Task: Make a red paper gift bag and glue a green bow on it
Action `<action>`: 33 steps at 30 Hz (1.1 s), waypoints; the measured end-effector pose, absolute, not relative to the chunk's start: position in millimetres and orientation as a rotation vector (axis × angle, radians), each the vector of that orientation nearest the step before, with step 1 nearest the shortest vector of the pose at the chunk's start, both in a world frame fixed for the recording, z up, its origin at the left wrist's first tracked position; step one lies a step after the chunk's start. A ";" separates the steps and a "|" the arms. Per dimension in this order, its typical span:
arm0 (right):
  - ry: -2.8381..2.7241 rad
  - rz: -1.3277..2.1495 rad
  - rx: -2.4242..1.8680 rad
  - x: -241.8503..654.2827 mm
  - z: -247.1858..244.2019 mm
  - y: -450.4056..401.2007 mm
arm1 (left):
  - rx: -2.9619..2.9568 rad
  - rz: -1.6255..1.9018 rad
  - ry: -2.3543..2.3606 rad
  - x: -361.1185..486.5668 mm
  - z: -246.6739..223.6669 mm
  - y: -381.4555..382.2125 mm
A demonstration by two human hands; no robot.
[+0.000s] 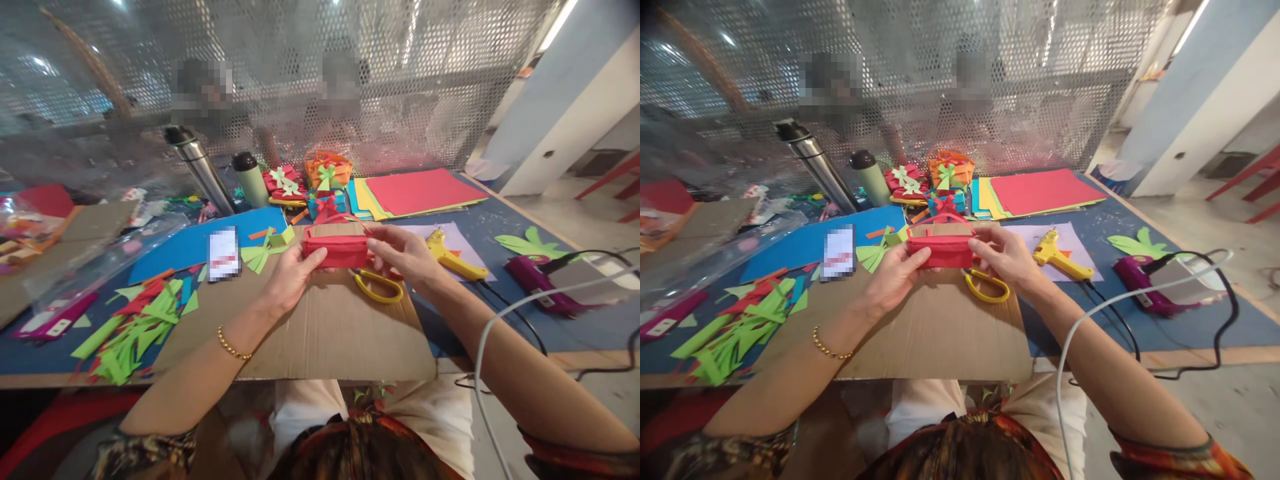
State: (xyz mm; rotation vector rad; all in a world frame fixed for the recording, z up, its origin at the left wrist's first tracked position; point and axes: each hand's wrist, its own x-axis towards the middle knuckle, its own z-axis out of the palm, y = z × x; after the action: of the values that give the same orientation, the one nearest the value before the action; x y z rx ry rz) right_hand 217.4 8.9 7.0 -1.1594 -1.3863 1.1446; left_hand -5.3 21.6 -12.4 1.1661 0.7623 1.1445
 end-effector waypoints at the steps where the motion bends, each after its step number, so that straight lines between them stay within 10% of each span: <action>1: -1.411 1.156 -1.156 216.1 3.5 10.3 | 1.167 1.146 0.761 -4.5 -12.8 20.7; 23: -1.427 1.204 -1.067 219.0 -12.6 20.3 | 1.384 1.139 0.857 -19.3 -13.1 37.7; 33: -1.721 0.059 -1.028 233.4 -21.2 29.3 | 1.271 1.147 0.883 -18.3 -15.1 36.0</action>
State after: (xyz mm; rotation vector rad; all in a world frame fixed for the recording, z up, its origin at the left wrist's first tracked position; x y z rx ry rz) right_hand 233.4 29.3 -21.2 -1.0275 -1.7213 0.0592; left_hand -18.3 36.0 -15.1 1.2708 0.8828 1.1474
